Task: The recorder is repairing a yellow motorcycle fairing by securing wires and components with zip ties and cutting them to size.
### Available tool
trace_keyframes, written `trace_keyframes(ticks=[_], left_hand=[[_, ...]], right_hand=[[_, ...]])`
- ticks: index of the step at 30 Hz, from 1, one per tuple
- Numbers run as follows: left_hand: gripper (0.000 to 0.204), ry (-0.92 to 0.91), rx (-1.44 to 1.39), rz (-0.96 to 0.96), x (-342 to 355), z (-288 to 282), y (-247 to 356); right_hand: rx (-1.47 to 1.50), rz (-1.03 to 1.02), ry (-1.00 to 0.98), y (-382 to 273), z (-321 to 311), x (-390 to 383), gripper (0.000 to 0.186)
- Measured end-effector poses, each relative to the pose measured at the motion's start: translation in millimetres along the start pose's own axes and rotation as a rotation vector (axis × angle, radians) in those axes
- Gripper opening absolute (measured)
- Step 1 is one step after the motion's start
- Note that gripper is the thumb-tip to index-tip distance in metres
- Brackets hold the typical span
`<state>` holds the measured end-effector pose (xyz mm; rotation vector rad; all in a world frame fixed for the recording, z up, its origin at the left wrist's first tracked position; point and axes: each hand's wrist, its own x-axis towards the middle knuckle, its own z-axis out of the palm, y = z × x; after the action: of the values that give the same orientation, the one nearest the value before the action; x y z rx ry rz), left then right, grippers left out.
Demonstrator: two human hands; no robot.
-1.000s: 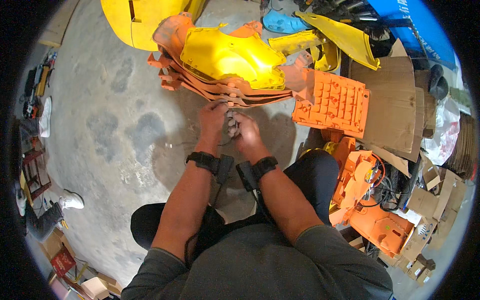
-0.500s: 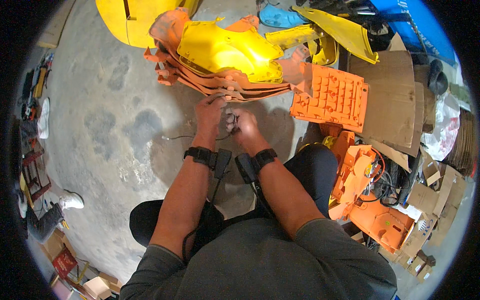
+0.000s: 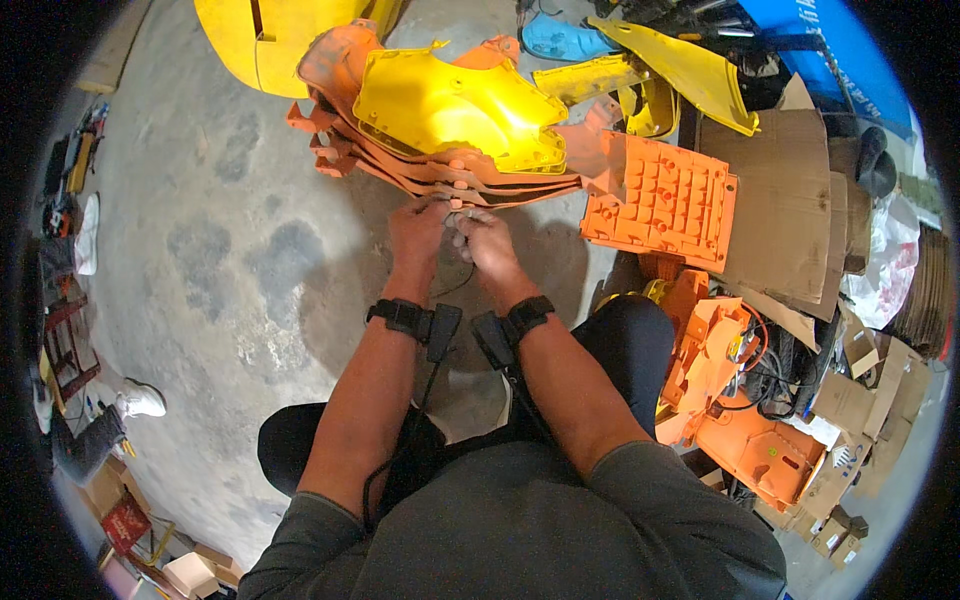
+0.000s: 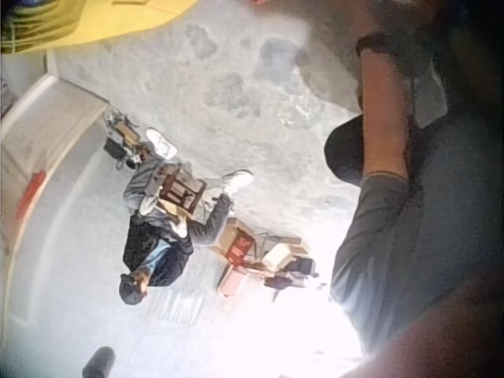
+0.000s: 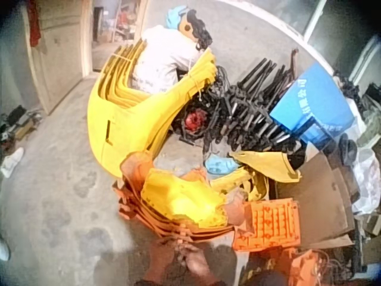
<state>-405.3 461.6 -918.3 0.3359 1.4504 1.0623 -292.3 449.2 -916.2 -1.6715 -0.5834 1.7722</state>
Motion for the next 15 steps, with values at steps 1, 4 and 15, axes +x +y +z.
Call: trace_keyframes(ticks=[1,4,15], left_hand=[[0.018,0.005,0.001,0.004,1,-2,1],[0.022,-0.004,0.119,0.034,-1,-3,5],[0.014,-0.071,0.031,-0.049,3,9,10]], right_hand=[[0.008,0.009,-0.019,-2,2,-1,0.013],[0.164,-0.027,0.0,3,7,-5,0.011],[0.464,0.128,-0.114,0,-9,3,0.007]])
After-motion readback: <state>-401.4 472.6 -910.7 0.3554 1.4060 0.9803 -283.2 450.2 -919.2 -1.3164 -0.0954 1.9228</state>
